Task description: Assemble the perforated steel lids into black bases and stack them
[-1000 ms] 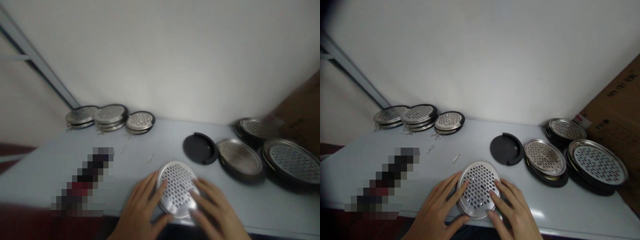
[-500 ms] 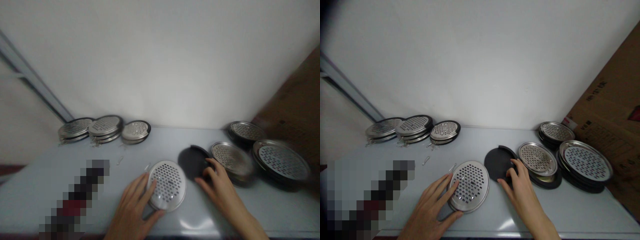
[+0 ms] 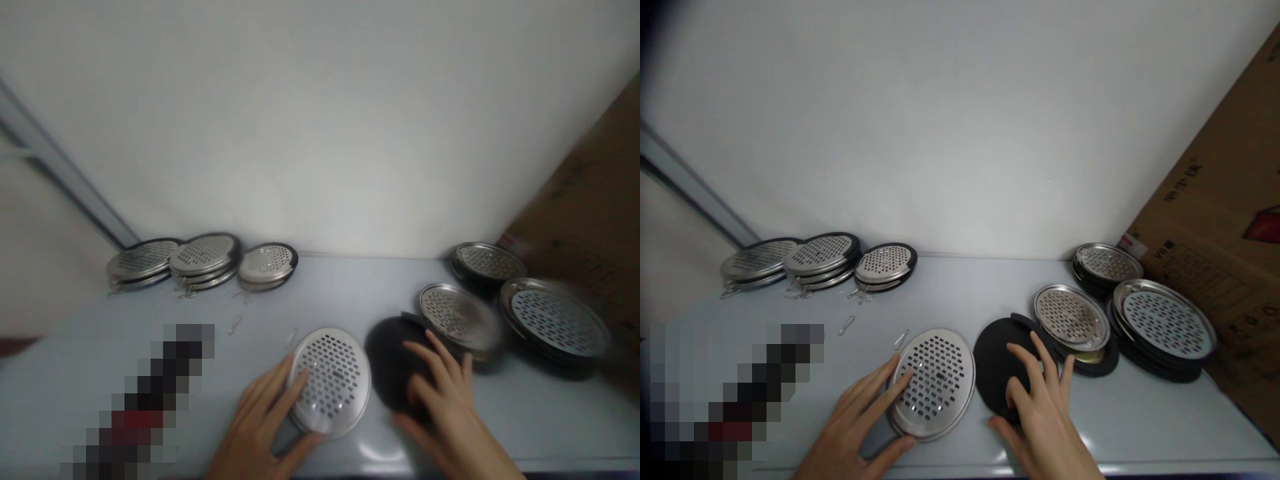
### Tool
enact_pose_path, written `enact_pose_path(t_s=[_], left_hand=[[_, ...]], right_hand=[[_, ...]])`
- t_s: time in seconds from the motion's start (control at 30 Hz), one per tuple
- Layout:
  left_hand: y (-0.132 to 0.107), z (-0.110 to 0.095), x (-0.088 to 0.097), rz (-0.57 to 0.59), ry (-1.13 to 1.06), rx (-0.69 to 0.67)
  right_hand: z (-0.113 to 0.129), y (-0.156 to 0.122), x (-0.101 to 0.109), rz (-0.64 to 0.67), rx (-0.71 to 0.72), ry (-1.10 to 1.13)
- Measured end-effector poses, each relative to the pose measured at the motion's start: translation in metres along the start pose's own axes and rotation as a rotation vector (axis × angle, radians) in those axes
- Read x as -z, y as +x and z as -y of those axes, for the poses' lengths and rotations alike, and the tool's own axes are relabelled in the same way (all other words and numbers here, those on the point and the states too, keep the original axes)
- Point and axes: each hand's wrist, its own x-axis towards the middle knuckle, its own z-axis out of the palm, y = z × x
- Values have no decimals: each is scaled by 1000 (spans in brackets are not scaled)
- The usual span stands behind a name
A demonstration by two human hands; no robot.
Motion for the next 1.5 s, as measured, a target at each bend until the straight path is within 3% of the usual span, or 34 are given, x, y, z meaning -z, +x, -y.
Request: enact_pose_path(t_s=[0.1, 0.23, 0.37, 0.47, 0.57, 0.73, 0.83, 1.1, 1.33, 1.5], left_hand=[[-6, -1, 4, 5, -4, -18], [-11, -4, 7, 22, -14, -42], [-7, -9, 6, 18, -37, -41], [-1, -12, 5, 13, -58, -32], [2, -11, 5, 13, -84, -18], [4, -8, 3, 21, -175, -1], [10, -12, 1, 33, -253, 32], [33, -23, -7, 80, -467, 107], [36, -25, -19, 107, -552, 204], [43, -32, -5, 211, -531, 207]], right_hand=[[14, -4, 6, 5, -13, -18], [28, 0, 12, -45, 74, 26], [36, 9, 7, 133, 96, 310], [38, 11, 0, 237, -6, 525], [31, 6, -5, 210, -142, 653], [14, -5, -10, 279, -202, 782], [11, -9, -16, 319, -233, 795], [20, -10, -25, 140, -162, 627], [17, -4, -24, 98, -90, 555], [9, -6, -42, 72, -49, 515]])
